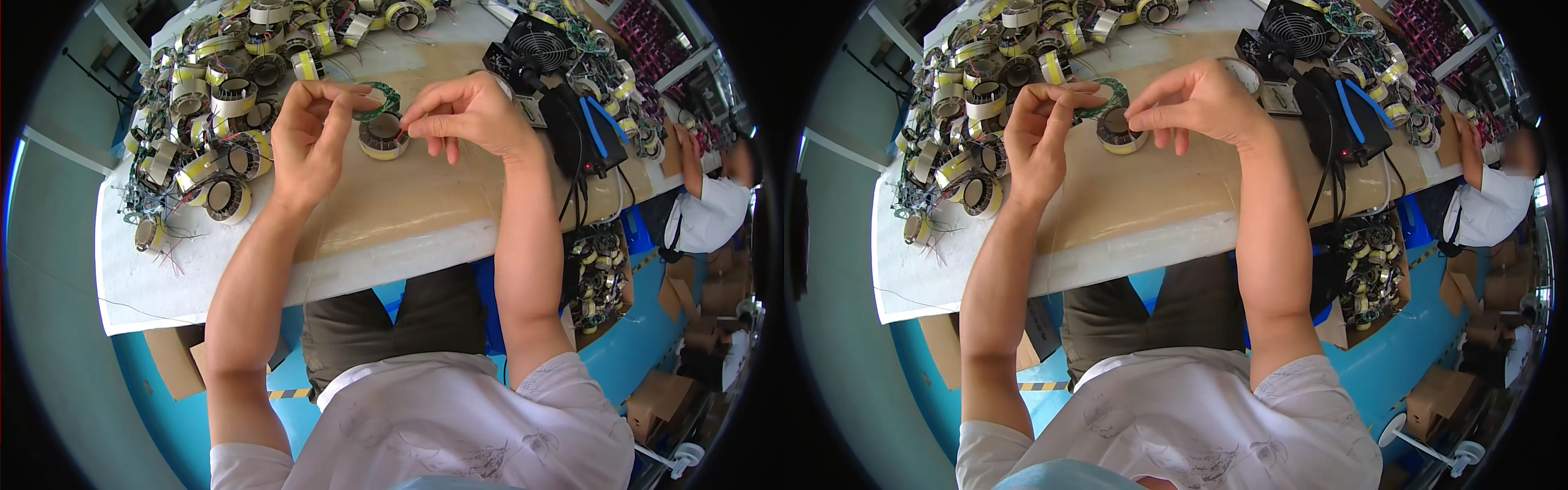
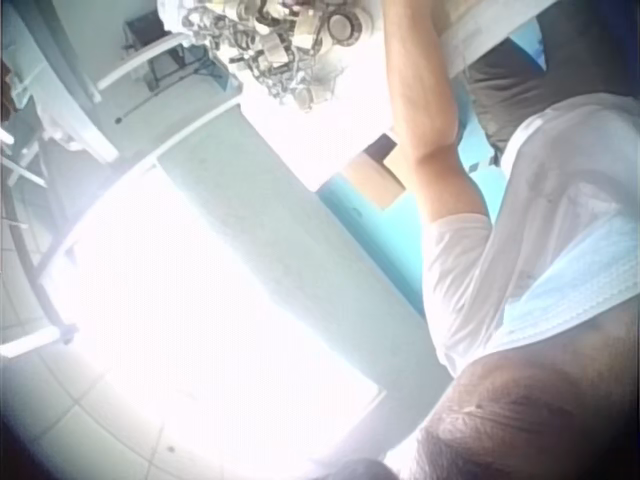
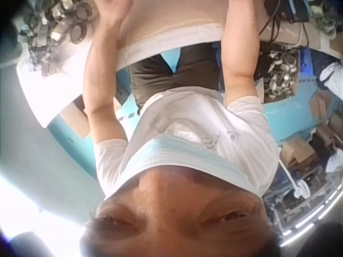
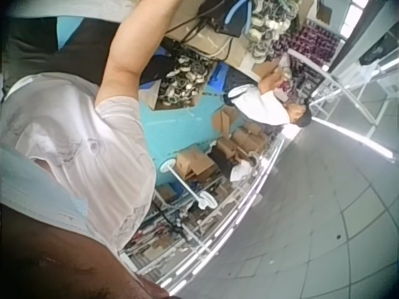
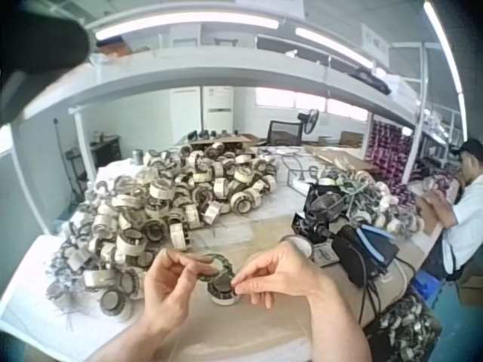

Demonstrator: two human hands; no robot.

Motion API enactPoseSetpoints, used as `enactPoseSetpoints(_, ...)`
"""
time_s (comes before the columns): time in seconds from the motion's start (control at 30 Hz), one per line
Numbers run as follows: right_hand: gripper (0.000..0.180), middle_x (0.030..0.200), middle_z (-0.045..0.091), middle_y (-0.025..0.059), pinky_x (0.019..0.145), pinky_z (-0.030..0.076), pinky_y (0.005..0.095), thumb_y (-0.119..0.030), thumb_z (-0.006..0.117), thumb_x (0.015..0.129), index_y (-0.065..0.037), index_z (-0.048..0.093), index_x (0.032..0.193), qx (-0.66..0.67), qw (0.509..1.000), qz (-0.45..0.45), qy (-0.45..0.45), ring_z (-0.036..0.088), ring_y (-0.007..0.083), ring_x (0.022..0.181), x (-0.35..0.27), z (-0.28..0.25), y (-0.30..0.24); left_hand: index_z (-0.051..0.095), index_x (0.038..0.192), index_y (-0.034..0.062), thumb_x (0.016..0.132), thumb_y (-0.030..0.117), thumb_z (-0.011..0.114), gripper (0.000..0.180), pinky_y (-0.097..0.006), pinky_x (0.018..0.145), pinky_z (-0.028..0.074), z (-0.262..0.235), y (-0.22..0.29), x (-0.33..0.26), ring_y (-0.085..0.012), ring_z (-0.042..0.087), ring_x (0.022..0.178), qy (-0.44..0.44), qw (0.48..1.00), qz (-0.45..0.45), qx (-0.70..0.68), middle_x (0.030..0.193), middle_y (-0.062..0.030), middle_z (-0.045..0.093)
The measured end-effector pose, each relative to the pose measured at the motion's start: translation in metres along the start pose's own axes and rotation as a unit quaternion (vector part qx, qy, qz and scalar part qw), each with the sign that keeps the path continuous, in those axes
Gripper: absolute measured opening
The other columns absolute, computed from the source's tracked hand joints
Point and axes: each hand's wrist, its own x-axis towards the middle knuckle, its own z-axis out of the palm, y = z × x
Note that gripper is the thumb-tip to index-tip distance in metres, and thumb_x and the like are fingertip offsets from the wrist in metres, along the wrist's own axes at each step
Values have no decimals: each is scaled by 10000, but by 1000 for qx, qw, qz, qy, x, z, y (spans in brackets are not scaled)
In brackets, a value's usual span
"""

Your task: Soldering wires and components onto a circular circuit board assembly.

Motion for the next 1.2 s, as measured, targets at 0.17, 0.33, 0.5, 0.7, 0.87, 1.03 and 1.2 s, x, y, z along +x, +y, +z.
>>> enactPoseSetpoints(0.17, 200, 876, 751, 113, 500, 565, 263, -131, 746, 898, 39, 746, 1003, 19, 999, 18, 42, 703, 152, 643, 7, 13, 1, 517, 1058, -24, 1030, 57, 530, 86, -330, 974, 501, 1, 0, 0, -207, 660, 1105, 6, 1000, 0, -13, 1024, -167, 728)
enactPoseSetpoints(0.33, 218, 878, 742, 160, 586, 613, 290, -118, 744, 901, 75, 718, 998, 66, 994, 40, 75, 723, 191, 675, 11, 18, 2, 525, 1063, 1, 1049, 75, 498, 80, -388, 1056, 458, -1, 0, 0, -241, 629, 1179, 4, 1000, -7, 1, 1063, -181, 726)
enactPoseSetpoints(0.5, 185, 851, 741, 145, 585, 609, 277, -88, 761, 879, 67, 725, 971, 48, 996, 27, 76, 720, 175, 675, 13, 23, 4, 527, 1063, 4, 1051, 85, 500, 86, -391, 1060, 454, 2, -1, -2, -241, 624, 1187, 15, 1000, -7, 6, 1066, -181, 726)
enactPoseSetpoints(0.7, 176, 831, 741, 132, 581, 604, 266, -79, 778, 861, 63, 728, 952, 39, 995, 23, 87, 718, 164, 670, 14, 23, 5, 531, 1061, 6, 1052, 83, 500, 83, -390, 1060, 454, 1, -1, -1, -236, 624, 1183, 9, 1000, -4, -3, 1065, -176, 727)
enactPoseSetpoints(0.87, 178, 828, 740, 132, 585, 607, 269, -85, 777, 865, 63, 730, 952, 35, 996, 18, 86, 717, 162, 667, 14, 22, 6, 536, 1071, 3, 1051, 80, 501, 87, -378, 1049, 460, 0, -2, -1, -223, 624, 1173, 0, 1000, 7, 5, 1089, -180, 720)
enactPoseSetpoints(1.03, 177, 826, 741, 129, 584, 604, 267, -81, 773, 865, 64, 734, 959, 34, 995, 19, 87, 715, 160, 665, 15, 22, 6, 537, 1051, -20, 1022, 60, 551, 86, -302, 930, 505, -1, -6, 0, -160, 664, 1034, 5, 1000, 19, -2, 1105, -170, 705)
enactPoseSetpoints(1.2, 179, 822, 741, 125, 575, 599, 264, -83, 773, 863, 63, 739, 960, 22, 995, 24, 93, 712, 156, 660, 12, 23, 1, 539, 1041, -20, 1011, 47, 561, 77, -309, 939, 505, 1, -4, -1, -164, 667, 1030, 7, 1000, 16, -2, 1097, -172, 704)
